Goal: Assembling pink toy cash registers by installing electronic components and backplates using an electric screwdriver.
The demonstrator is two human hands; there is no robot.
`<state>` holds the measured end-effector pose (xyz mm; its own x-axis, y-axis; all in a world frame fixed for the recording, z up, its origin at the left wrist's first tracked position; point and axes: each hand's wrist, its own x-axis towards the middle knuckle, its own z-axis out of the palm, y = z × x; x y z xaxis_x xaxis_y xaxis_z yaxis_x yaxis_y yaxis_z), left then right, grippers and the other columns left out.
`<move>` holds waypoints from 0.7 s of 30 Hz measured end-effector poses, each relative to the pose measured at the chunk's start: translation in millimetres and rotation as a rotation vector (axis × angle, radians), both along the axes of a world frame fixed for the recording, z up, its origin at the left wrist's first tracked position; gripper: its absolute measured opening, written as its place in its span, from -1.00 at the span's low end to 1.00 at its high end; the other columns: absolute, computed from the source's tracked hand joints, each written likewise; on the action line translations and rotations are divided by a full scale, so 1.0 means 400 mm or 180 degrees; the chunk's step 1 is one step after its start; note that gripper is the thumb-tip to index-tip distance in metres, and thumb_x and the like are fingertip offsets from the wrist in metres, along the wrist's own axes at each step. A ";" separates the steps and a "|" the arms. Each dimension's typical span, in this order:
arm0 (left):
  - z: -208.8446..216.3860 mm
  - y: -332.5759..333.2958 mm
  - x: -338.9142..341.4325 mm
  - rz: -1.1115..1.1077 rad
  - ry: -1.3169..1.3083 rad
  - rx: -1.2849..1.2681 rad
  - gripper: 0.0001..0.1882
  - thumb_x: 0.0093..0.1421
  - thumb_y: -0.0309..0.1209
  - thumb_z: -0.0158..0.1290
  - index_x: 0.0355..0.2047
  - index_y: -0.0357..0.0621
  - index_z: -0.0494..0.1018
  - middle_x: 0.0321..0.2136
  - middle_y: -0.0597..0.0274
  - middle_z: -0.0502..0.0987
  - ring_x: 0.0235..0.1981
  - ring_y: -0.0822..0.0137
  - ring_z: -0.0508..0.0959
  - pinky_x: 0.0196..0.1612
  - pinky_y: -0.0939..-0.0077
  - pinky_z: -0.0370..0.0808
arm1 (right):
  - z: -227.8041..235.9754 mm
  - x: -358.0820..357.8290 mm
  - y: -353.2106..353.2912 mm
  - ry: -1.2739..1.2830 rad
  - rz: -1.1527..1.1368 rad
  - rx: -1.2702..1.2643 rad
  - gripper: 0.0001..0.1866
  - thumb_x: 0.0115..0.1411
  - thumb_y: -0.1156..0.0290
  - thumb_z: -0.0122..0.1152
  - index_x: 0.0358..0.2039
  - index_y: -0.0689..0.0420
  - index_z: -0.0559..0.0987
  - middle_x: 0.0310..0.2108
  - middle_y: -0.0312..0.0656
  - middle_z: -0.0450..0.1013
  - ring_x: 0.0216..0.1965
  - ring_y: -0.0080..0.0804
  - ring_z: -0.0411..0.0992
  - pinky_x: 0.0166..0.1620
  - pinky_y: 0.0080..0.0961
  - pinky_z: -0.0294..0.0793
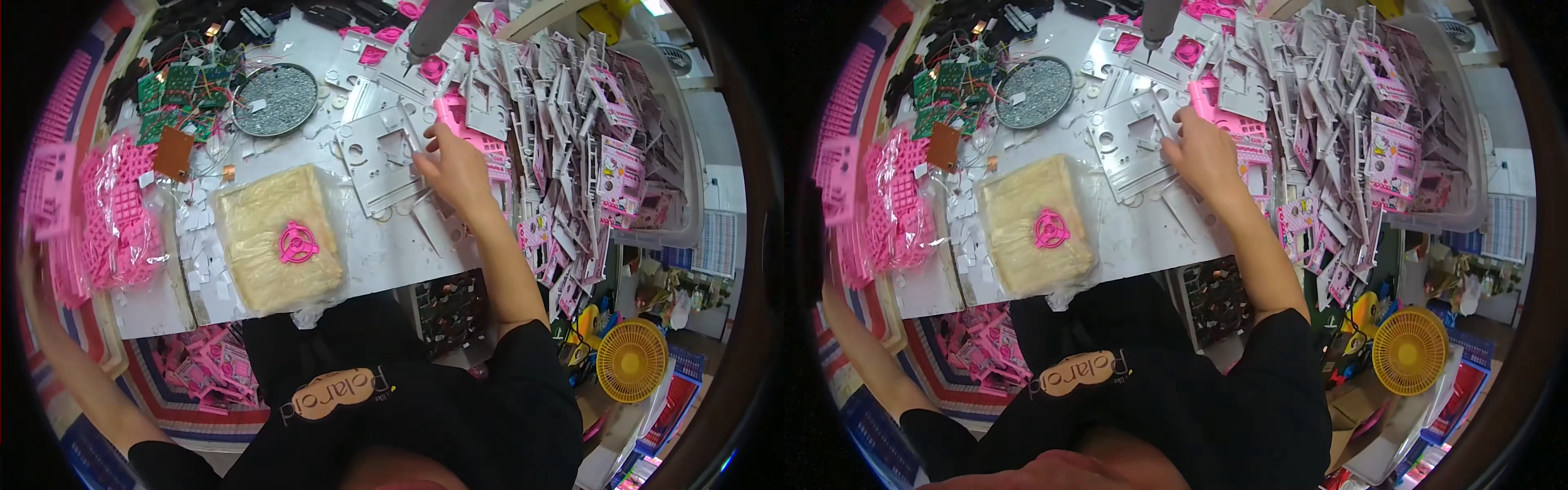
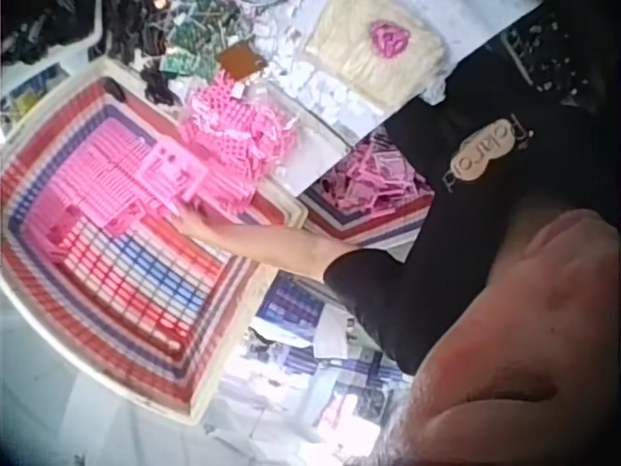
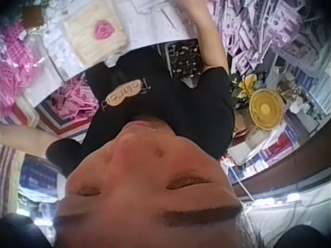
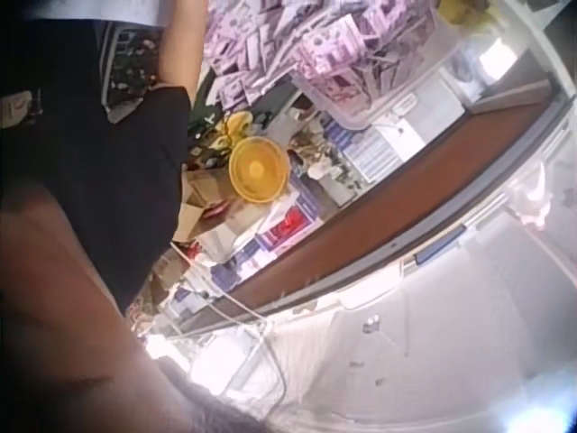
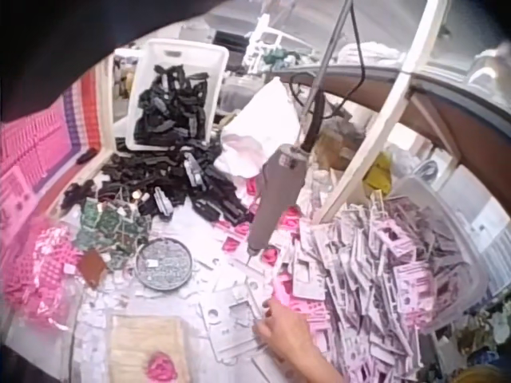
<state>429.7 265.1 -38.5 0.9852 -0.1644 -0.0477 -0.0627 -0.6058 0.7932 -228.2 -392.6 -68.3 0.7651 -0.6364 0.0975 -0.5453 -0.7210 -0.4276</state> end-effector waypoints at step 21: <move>-0.041 -0.804 -1.331 -0.1143 0.2506 -0.3688 -0.32 0.26 -0.66 -0.06 0.39 -0.10 0.09 0.24 0.10 0.37 0.24 0.14 0.44 0.25 0.18 0.43 | 0.215 0.272 0.452 -0.1975 0.1699 0.0072 -0.29 0.07 0.46 0.46 0.24 0.23 0.39 -0.28 -0.11 0.53 -0.50 -0.35 0.53 -0.45 -0.48 0.51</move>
